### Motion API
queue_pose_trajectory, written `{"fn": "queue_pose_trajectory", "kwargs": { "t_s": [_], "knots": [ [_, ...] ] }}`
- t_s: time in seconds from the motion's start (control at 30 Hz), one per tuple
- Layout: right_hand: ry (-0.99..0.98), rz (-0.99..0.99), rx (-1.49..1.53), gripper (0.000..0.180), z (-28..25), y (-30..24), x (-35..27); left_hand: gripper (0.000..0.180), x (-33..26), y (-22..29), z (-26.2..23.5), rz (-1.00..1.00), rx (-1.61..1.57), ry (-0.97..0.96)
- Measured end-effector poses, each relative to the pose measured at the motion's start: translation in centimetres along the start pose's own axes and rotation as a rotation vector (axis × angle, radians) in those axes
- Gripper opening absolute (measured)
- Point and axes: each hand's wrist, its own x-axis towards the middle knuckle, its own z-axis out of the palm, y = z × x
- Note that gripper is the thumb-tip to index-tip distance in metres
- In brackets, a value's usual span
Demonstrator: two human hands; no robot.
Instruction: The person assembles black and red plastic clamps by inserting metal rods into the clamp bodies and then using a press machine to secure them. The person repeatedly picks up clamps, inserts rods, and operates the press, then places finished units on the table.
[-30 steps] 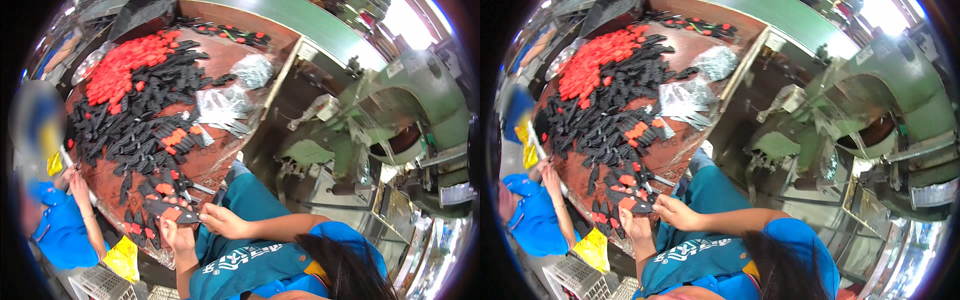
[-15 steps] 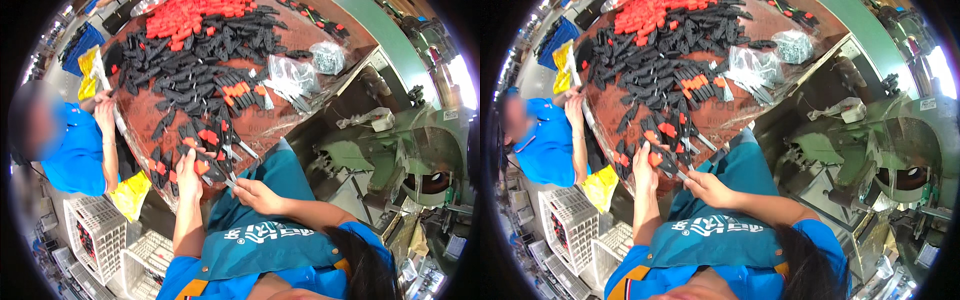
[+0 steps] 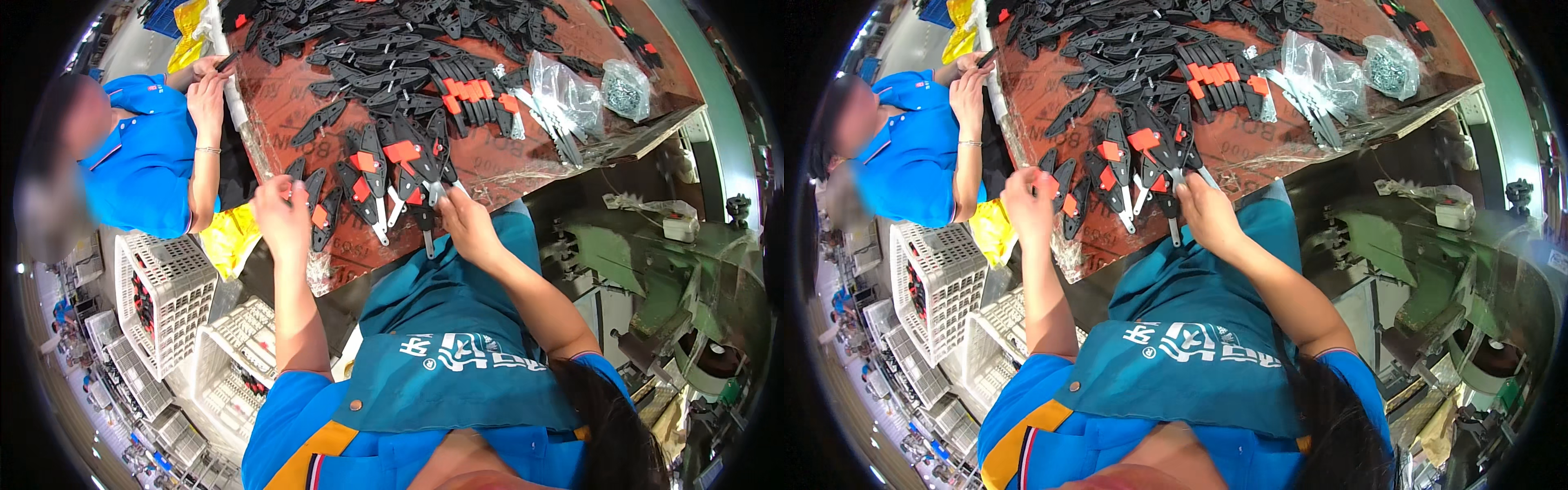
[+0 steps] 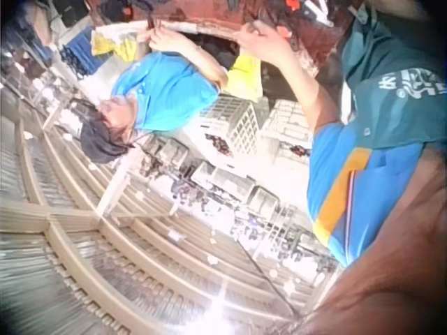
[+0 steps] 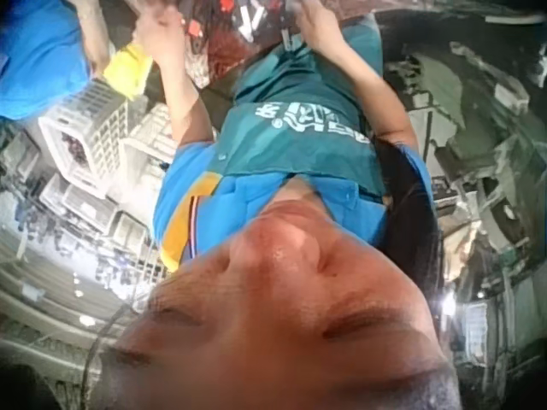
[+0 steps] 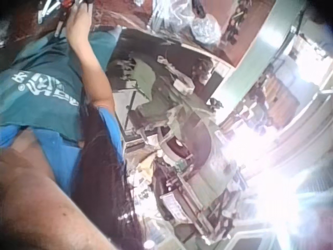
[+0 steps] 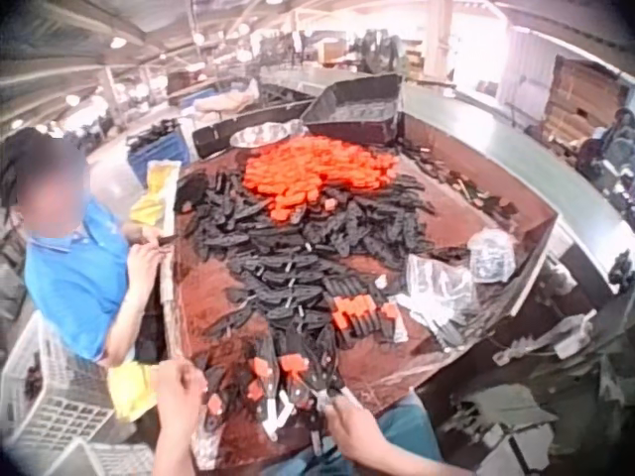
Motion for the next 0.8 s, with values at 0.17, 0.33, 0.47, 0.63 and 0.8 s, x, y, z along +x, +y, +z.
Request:
{"fn": "queue_pose_trajectory", "kwargs": {
  "t_s": [0.17, 0.33, 0.47, 0.63, 0.8],
  "knots": [
    [-0.067, -0.035, -0.285, 0.041, 1.1, -2.2, 0.6, 0.038, -3.7, 2.1, 2.1, 0.121, 0.446, -0.297],
    [0.157, 0.033, -0.269, 0.045, -4.0, -0.6, -1.1, 0.050, -5.2, 2.0, 2.8, -0.067, 0.422, -0.389],
    [0.464, -0.017, -0.335, 0.036, -10.7, 6.3, -0.3, 0.048, -5.4, -0.5, 3.6, -0.097, 0.348, -0.450],
    [0.564, 0.163, -0.782, 0.028, -17.9, 8.2, 3.7, 0.043, -4.6, 0.1, 2.8, -0.054, 0.250, -0.403],
    [0.397, 0.369, -0.965, 0.037, -17.4, 7.5, 7.3, 0.049, -6.0, 1.2, 2.0, 0.026, 0.355, -0.301]
  ]
}}
